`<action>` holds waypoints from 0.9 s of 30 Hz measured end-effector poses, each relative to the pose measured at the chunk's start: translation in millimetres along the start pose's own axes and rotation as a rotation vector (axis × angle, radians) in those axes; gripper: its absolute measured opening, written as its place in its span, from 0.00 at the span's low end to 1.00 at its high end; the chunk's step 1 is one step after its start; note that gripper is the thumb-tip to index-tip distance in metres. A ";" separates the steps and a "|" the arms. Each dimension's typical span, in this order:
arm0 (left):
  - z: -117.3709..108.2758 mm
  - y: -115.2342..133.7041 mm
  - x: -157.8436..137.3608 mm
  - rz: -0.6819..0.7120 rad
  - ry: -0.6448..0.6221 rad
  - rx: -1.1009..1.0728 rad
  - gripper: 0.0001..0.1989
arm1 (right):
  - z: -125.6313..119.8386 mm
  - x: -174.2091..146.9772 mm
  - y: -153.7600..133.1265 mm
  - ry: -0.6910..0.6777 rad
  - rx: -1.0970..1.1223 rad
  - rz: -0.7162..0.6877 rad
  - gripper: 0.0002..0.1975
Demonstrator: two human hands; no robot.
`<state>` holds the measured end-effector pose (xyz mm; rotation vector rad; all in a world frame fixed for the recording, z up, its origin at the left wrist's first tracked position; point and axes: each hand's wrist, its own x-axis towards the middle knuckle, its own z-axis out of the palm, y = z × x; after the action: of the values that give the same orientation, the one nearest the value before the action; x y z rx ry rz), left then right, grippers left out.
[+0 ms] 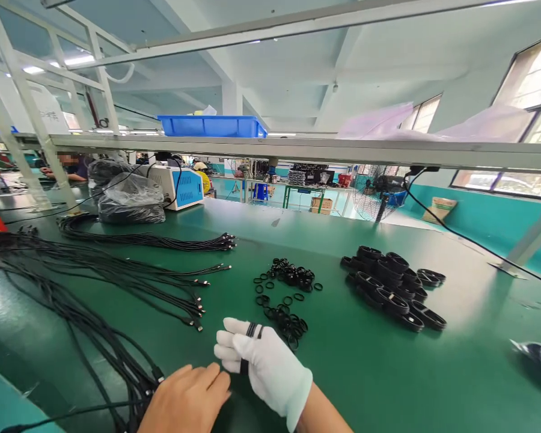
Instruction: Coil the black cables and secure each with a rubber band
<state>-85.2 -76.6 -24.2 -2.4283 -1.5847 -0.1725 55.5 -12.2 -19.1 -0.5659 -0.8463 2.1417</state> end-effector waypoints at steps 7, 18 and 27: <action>-61.2 -47.2 34.4 0.038 -0.178 -0.485 0.08 | -1.8 -11.6 12.2 -0.392 0.010 0.325 0.15; 6.5 -46.6 25.1 -0.199 -0.062 -0.755 0.15 | 9.7 -5.6 4.0 -0.245 0.283 -0.011 0.18; 7.1 -8.4 9.6 -0.029 -0.037 -0.067 0.13 | -10.7 4.2 -4.2 0.129 0.133 -0.110 0.27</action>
<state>-89.2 -63.1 -27.7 -2.4731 -1.6563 -0.1891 61.6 -2.7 -23.9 -0.5693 -0.6447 2.0203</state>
